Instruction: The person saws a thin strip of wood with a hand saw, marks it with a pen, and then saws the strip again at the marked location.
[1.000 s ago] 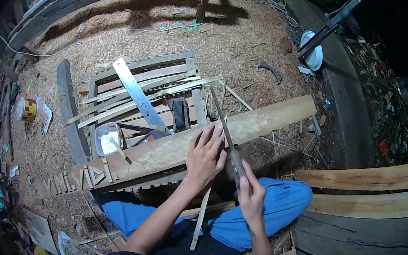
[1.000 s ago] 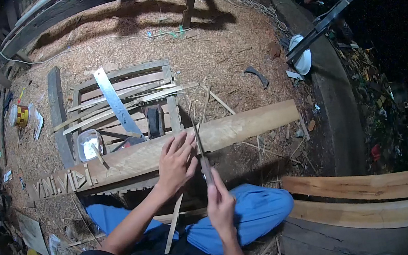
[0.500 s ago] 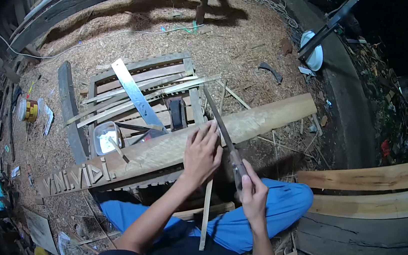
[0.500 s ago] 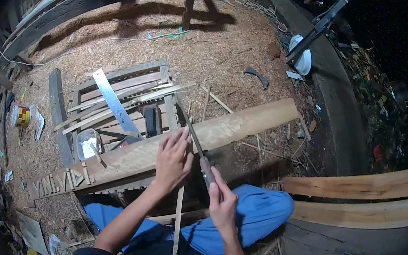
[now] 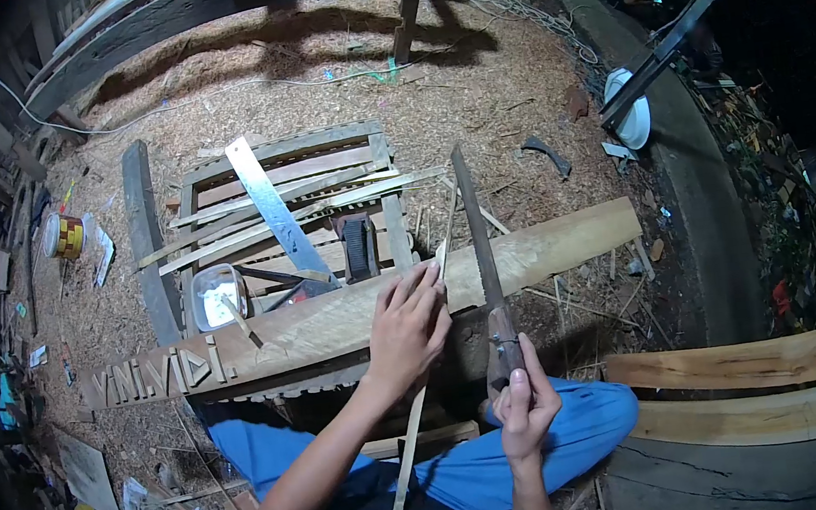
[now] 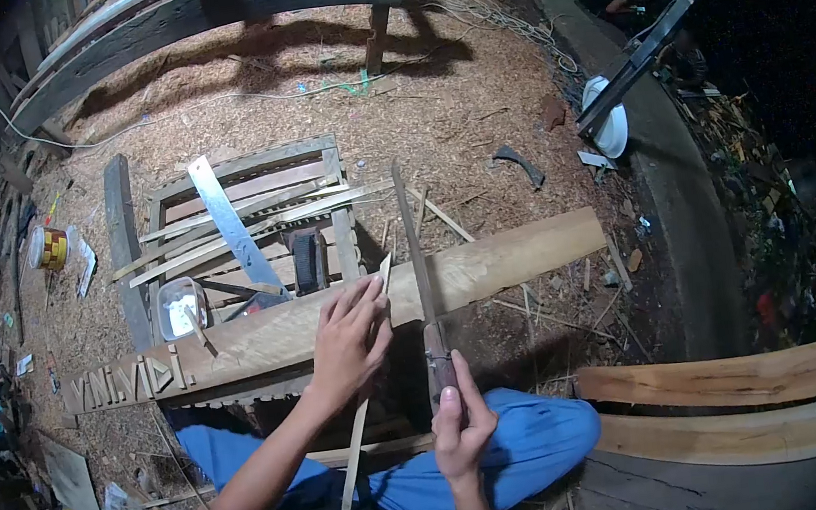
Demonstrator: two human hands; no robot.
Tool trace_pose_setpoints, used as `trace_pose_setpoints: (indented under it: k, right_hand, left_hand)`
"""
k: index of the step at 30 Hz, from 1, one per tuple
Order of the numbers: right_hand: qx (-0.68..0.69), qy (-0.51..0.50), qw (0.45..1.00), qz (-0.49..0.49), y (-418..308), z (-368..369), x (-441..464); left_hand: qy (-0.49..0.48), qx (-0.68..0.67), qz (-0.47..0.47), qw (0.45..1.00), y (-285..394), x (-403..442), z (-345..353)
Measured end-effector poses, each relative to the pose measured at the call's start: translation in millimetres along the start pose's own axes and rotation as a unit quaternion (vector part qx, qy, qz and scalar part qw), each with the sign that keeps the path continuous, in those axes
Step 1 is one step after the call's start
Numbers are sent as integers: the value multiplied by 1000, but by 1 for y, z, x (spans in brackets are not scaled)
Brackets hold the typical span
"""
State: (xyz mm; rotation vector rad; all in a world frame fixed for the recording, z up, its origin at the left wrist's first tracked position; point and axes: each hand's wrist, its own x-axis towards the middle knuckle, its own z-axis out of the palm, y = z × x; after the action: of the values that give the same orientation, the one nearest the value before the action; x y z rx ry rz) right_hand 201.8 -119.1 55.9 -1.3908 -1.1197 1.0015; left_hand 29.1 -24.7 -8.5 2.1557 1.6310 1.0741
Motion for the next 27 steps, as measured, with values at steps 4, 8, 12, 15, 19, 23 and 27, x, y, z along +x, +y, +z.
trace_pose_setpoints:
  k: [4,8,12,15,19,23,27]
  right_hand:
    - [23,19,999,33,12,-1,-5]
    - [34,18,998,43,14,-4,-11]
    - [42,11,997,66,15,-1,-12]
    - [-20,-16,998,63,15,-1,-12]
    - [-30,-23,999,35,26,8,-9]
    - [-57,-35,997,34,23,10,-3]
    - [-73,-43,996,4,20,10,5]
  left_hand:
    - [3,-10,-10,1000,4,0,-4]
    - [2,-8,-15,1000,4,0,-2]
    - [-9,-10,-11,1000,2,4,-4]
    - [-17,-8,-24,1000,5,9,-10]
    - [5,19,-4,1000,2,8,-3]
    - [11,7,4,1000,0,8,-5]
    - [-28,33,53,998,-10,10,-11]
